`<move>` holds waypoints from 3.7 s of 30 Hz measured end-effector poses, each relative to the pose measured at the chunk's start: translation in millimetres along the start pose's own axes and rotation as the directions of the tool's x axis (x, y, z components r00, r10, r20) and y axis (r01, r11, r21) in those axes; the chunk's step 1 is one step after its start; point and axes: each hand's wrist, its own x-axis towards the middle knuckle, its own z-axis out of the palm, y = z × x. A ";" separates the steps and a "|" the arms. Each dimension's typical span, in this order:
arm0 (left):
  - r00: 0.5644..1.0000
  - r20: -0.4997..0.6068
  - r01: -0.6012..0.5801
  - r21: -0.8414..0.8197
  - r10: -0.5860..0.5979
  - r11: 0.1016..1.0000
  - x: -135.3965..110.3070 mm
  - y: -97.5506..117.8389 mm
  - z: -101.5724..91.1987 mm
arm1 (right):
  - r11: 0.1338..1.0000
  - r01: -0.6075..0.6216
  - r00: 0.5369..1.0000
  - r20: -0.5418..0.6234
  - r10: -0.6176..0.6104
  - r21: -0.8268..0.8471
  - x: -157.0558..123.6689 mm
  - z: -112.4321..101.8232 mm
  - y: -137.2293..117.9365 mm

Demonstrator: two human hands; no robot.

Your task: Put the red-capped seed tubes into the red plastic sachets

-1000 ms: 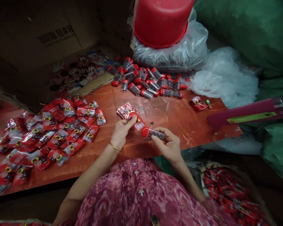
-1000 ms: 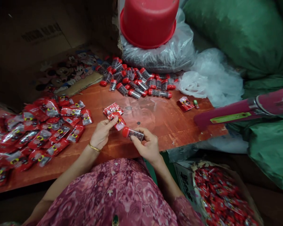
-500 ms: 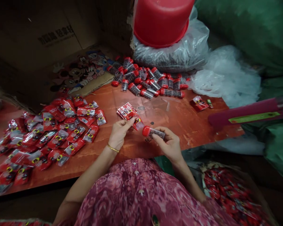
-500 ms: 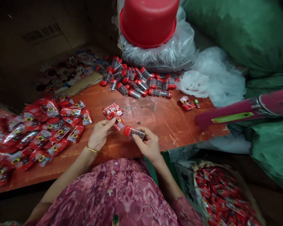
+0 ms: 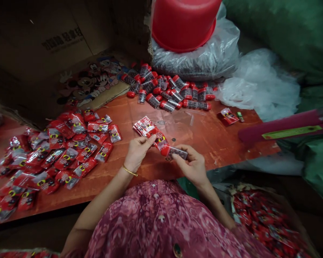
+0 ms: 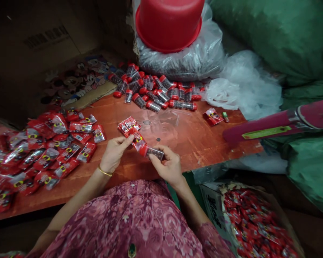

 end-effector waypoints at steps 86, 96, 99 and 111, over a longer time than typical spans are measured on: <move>0.988 0.148 0.106 -0.428 -0.046 0.897 0.1 -17.3 -8.3 | 0.935 -0.212 0.953 0.275 0.132 0.286 31.0 68.7 4.2; 0.929 -0.206 0.080 -0.701 -0.308 0.709 9.8 -6.0 -72.1 | 0.681 0.531 0.846 0.357 -0.395 -0.505 175.5 100.3 -25.8; 0.910 -0.281 -0.008 -0.747 -0.306 0.664 11.6 -9.8 -76.1 | 0.463 0.567 0.821 0.422 -0.383 -0.681 235.6 146.1 -34.0; 0.828 -0.226 0.127 -0.816 -0.513 0.564 20.2 5.7 -90.7 | 0.208 0.498 0.861 0.451 -0.235 -0.842 332.0 168.0 -8.5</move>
